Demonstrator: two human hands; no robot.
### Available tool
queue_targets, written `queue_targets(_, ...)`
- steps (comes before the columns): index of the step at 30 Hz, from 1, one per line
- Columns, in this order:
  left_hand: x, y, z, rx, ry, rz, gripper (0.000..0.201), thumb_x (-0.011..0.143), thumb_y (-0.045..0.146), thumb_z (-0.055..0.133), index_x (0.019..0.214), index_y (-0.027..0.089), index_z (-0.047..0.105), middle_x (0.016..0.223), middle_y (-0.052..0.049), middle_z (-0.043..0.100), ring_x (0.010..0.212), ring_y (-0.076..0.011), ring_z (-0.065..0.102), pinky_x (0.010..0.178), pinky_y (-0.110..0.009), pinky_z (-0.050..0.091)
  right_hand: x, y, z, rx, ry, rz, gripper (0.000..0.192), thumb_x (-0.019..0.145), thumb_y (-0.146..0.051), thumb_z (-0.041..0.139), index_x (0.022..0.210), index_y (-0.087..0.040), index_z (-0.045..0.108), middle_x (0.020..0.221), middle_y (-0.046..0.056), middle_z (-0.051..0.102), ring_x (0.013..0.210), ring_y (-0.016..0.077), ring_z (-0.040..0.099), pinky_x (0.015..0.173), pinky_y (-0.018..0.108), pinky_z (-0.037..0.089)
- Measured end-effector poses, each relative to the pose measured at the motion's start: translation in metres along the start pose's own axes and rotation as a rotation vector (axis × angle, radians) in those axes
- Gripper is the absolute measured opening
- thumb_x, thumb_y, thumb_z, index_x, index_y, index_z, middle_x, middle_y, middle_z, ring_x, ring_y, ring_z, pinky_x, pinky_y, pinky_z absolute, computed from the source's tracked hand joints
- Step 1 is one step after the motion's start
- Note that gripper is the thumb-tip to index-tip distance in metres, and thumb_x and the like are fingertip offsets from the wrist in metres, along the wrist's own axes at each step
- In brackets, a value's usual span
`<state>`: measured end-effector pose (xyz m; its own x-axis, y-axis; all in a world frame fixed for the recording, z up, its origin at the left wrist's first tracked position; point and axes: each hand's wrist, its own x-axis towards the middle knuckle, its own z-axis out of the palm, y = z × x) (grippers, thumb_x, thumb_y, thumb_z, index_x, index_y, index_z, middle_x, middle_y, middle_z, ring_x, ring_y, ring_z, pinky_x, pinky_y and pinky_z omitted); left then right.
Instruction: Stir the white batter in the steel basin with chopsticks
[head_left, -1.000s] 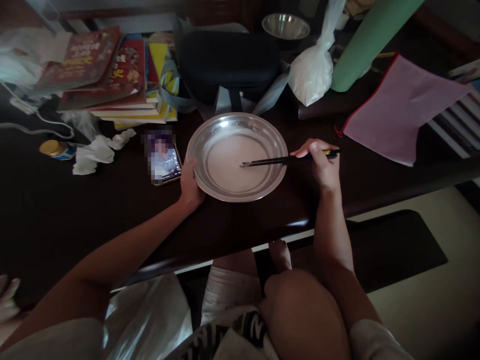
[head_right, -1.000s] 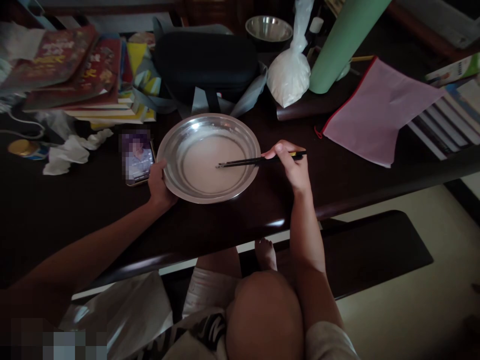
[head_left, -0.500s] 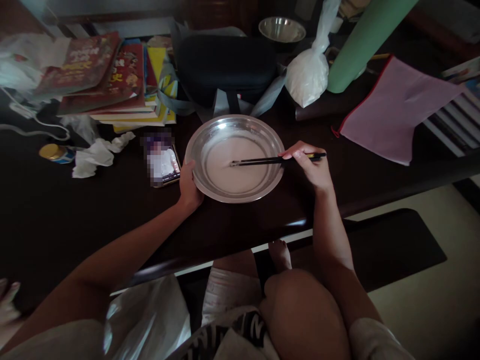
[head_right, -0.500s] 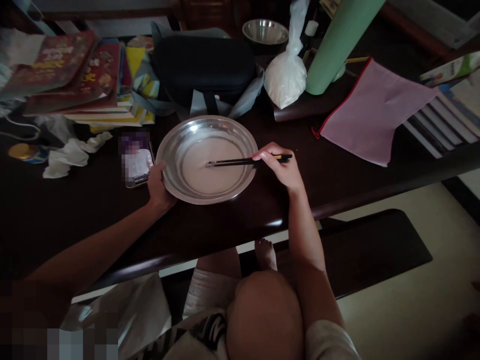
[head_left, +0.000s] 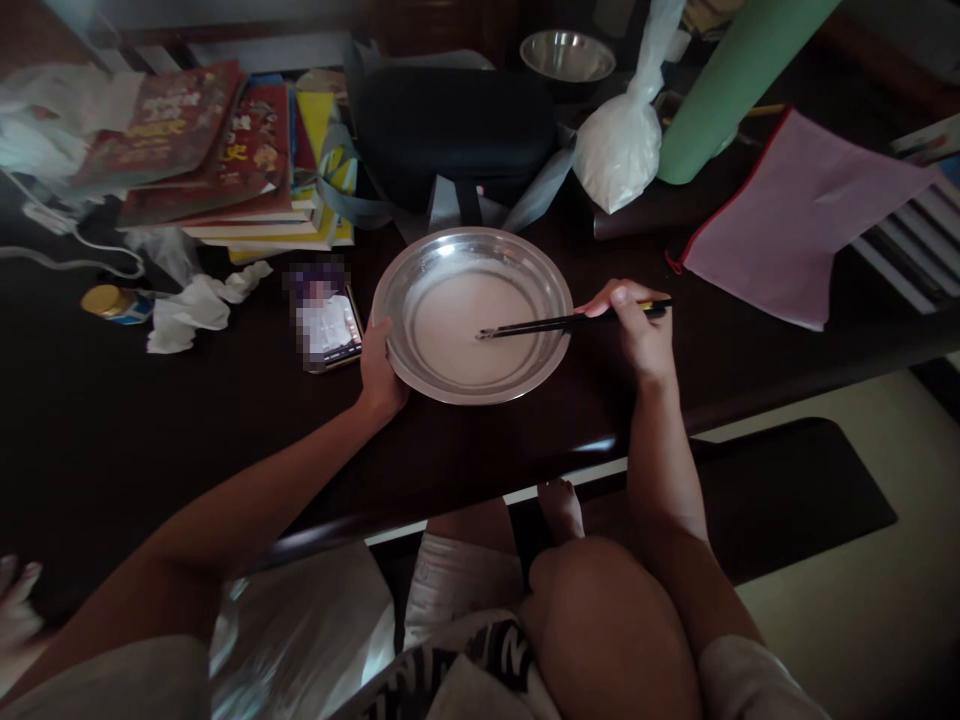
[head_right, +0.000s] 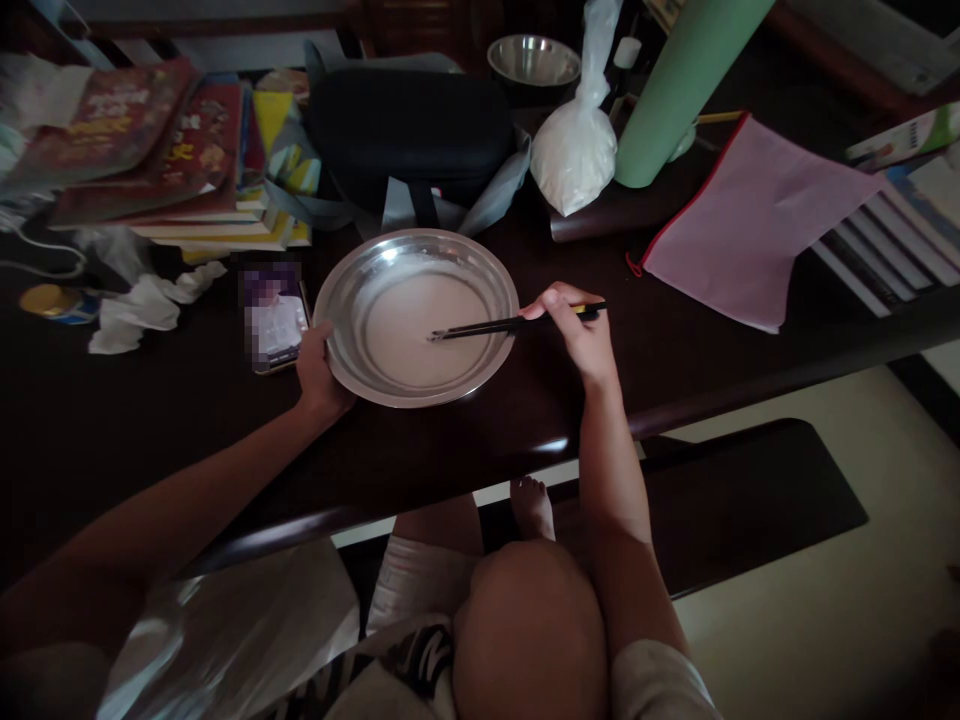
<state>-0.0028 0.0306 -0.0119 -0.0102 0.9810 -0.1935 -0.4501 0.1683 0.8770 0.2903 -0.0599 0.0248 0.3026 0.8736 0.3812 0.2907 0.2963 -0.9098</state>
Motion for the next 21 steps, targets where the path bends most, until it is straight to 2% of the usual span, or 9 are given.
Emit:
queue_targets(4,-0.0005,-0.0001,0.0019,-0.022,0.037,-0.024,0.017,0.089,0.031,0.065,0.074,0.025,0.059,0.07,-0.003,0.07,0.111,-0.0283,0.075,0.102,-0.04,0.062,0.0003,-0.0004,0.0003,0.003,-0.128,-0.012,0.04,0.09,-0.067,0.074,0.08,-0.029,0.083,0.085,0.001,0.083,0.087,0.0214,0.081,0.087,0.039,0.065)
queue_targets(9,0.0013,-0.0014,-0.0015,0.011,-0.002,0.003,0.027,0.087,0.037,0.072,0.072,0.025,0.053,0.07,-0.002,0.068,0.109,-0.0286,0.075,0.099,-0.038,0.063,-0.001,0.0012,-0.0008,0.017,0.012,0.001,0.044,0.095,-0.066,0.068,0.075,-0.028,0.079,0.076,0.0,0.079,0.08,0.0208,0.081,0.085,0.04,0.065)
queue_targets(14,0.0016,-0.0029,-0.0024,-0.023,-0.015,0.012,0.021,0.082,0.036,0.073,0.075,0.025,0.056,0.085,-0.004,0.077,0.111,-0.0285,0.075,0.097,-0.038,0.064,-0.0007,0.0036,-0.0002,0.035,-0.123,0.003,0.04,0.089,-0.067,0.074,0.08,-0.029,0.082,0.082,0.0,0.082,0.085,0.0221,0.081,0.086,0.04,0.066)
queue_targets(18,0.0037,-0.0058,-0.0048,-0.009,-0.045,0.029,0.024,0.077,0.041,0.075,0.076,0.026,0.057,0.084,-0.004,0.076,0.115,-0.0296,0.074,0.097,-0.037,0.065,-0.0004,0.0048,-0.0012,0.03,0.008,-0.027,0.04,0.093,-0.066,0.071,0.079,-0.03,0.082,0.08,0.0,0.081,0.084,0.0213,0.08,0.088,0.042,0.065)
queue_targets(21,0.0044,-0.0066,-0.0059,0.015,-0.026,0.023,0.024,0.078,0.042,0.074,0.075,0.027,0.055,0.083,-0.004,0.075,0.113,-0.0301,0.075,0.098,-0.039,0.064,-0.001,0.0048,-0.0012,0.041,-0.015,-0.03,0.043,0.096,-0.068,0.066,0.077,-0.032,0.081,0.078,0.0,0.08,0.08,0.0214,0.08,0.085,0.043,0.065)
